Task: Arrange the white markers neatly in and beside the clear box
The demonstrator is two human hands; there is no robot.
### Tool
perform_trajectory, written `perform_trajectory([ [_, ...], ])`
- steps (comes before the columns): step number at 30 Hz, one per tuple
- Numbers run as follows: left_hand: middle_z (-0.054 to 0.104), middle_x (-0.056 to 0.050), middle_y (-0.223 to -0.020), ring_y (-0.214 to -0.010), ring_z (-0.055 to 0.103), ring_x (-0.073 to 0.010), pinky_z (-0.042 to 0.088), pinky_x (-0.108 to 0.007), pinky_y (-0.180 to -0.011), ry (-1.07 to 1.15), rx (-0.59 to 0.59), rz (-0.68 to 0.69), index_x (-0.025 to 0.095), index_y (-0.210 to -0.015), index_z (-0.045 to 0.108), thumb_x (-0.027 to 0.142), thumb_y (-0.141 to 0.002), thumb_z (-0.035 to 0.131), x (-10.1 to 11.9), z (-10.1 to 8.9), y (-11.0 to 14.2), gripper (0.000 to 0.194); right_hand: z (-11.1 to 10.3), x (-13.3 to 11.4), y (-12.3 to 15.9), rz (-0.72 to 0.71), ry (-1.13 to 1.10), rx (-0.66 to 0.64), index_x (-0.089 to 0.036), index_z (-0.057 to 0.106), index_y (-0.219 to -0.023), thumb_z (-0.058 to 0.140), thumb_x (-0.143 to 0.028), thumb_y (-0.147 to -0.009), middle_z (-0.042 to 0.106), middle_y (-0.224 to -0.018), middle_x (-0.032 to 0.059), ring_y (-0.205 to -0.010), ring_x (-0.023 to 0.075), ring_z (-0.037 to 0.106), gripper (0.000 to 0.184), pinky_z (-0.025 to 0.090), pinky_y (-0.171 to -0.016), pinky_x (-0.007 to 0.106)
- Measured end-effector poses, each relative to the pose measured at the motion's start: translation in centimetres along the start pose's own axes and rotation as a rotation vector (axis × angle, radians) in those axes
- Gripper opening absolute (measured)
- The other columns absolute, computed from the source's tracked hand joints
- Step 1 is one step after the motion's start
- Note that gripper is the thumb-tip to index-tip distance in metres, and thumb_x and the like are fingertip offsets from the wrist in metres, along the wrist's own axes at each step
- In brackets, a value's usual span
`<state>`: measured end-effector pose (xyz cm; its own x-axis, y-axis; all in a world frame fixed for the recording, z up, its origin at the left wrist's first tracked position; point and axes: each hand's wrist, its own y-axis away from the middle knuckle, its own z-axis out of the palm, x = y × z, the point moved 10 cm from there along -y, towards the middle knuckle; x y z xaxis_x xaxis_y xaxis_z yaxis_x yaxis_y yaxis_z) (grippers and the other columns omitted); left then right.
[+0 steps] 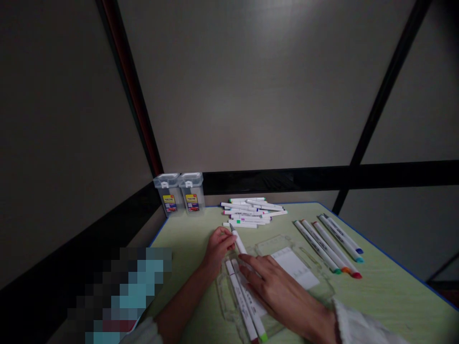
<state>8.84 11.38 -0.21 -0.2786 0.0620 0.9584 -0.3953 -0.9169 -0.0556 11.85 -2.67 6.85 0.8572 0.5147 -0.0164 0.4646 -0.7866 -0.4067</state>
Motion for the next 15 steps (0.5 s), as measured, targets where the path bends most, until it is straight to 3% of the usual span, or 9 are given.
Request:
perform_trajectory([
  [4,0.055,0.004,-0.057,-0.05,0.047,-0.0071,0.034,-0.02,-0.052,-0.002,-0.003,-0.032,0.018,-0.075,0.044,0.029,-0.05,0.069,0.0,0.2,0.3,0.037,0.4,-0.7,0.9,-0.013,0.052,-0.068,-0.014,0.057,-0.098,0.047,-0.011,-0.081,0.054,-0.114,0.0087,-0.086,0.0227,0.057,0.02,0.049,-0.076,0.037],
  [8,0.056,0.004,-0.056,-0.05,0.047,-0.0071,0.034,-0.02,-0.053,-0.023,-0.085,-0.055,0.016,-0.087,0.051,0.029,-0.051,0.069,-0.1,1.0,0.6,0.042,0.0,-1.3,1.8,-0.016,0.066,-0.057,-0.014,0.056,-0.103,0.049,-0.011,-0.079,0.056,-0.113,0.0101,-0.09,0.0232,0.058,0.025,0.05,-0.077,0.034],
  [15,0.06,-0.002,-0.064,-0.057,0.051,-0.0096,0.037,-0.022,-0.058,-0.005,-0.122,-0.086,0.011,-0.072,0.06,0.032,-0.05,0.072,-0.9,1.2,0.3,0.033,-0.1,-1.5,2.3,-0.03,0.005,0.019,-0.013,0.055,-0.108,0.041,-0.011,-0.082,0.057,-0.113,0.0106,-0.094,0.0207,0.057,0.03,0.049,-0.079,0.028],
])
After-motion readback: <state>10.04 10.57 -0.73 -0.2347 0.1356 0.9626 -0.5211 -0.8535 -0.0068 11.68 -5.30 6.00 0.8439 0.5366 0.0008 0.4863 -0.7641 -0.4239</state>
